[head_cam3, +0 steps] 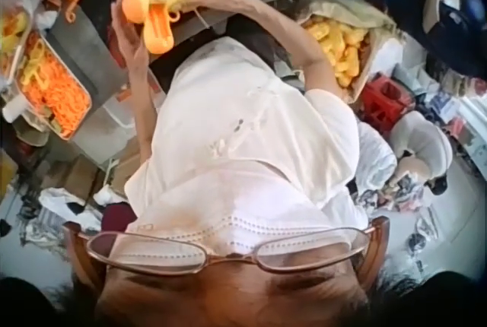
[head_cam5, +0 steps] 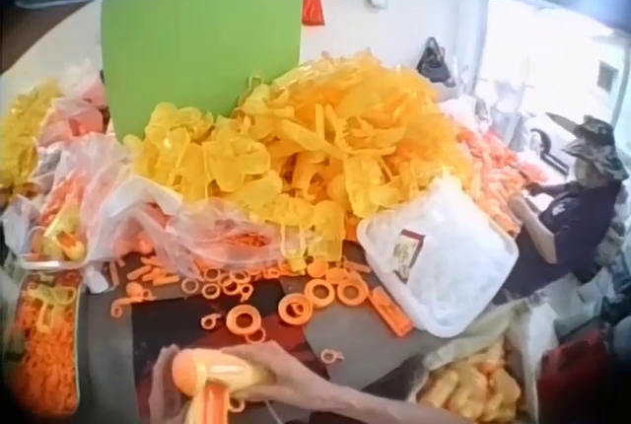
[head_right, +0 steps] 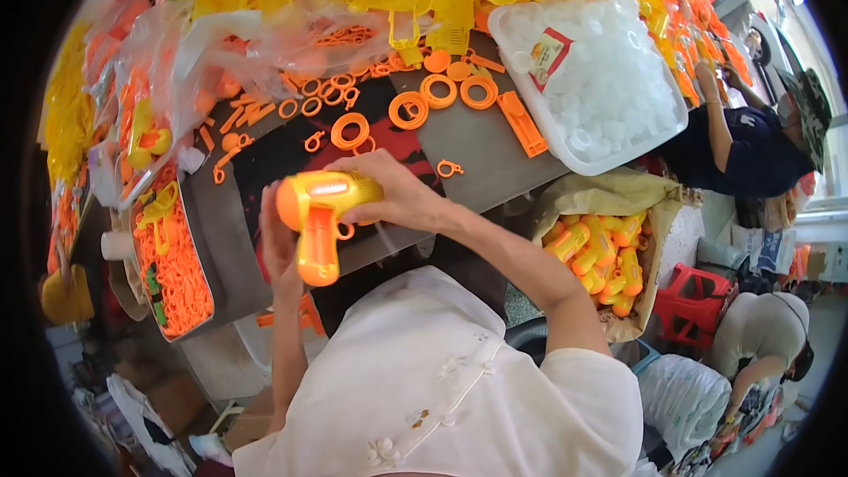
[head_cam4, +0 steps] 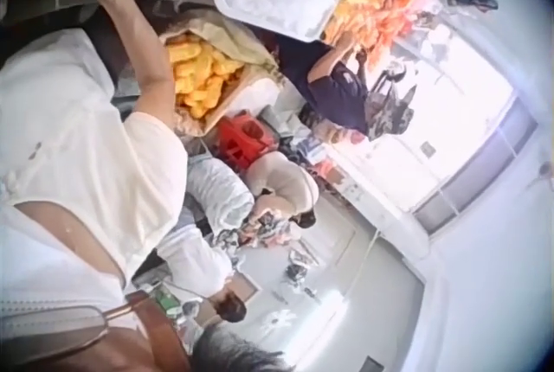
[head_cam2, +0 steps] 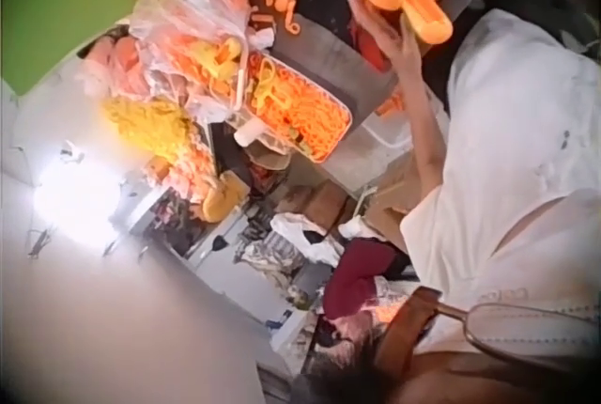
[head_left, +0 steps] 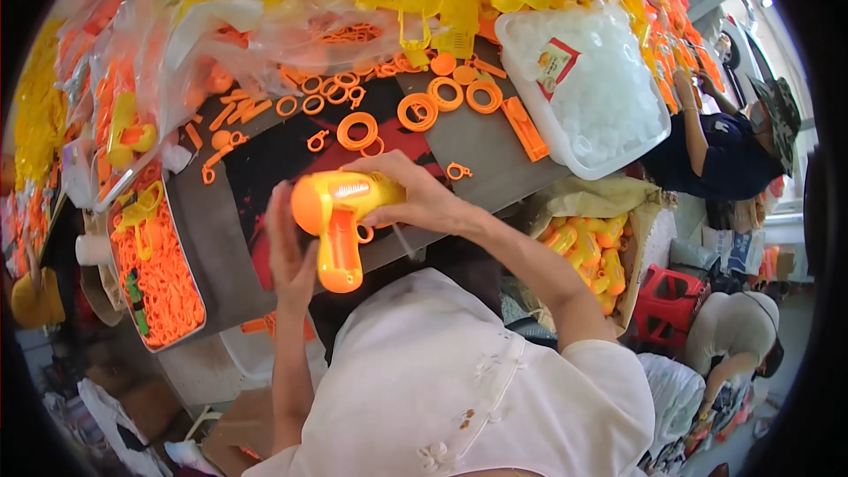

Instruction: Assembling plastic toy guns by attaching orange components to yellow frames.

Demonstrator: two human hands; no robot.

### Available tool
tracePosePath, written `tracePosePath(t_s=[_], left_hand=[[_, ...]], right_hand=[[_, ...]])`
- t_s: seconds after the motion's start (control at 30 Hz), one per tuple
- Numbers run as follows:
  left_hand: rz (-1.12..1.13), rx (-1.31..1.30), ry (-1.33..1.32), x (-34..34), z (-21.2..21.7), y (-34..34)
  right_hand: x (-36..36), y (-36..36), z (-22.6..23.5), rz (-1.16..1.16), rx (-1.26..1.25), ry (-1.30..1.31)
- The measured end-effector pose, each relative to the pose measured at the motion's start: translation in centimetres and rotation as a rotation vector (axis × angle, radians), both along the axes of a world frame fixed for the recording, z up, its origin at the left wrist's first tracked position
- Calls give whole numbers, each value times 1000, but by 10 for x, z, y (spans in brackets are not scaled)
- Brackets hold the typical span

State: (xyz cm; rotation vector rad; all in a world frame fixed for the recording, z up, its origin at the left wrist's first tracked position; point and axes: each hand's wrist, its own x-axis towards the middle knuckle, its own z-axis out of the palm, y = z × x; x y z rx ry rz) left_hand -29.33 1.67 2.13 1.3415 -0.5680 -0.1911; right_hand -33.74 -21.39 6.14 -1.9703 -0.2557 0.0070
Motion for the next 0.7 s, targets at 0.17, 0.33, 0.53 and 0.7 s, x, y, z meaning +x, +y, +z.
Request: tracePosePath(t_s=[0.17,0.33,0.53,0.7], left_hand=[[-97,147,115,7,14,-4],[141,867,-582,28,59,-12],[74,1116,-739,26,48,-22],[114,1099,-723,16,46,-17]], right_hand=[[3,14,5,-46,27,-176],[31,-44,-18,-498,-88,-172],[106,-27,-12,-325,-347,-315],[165,3,-22,-188,-518,-175]])
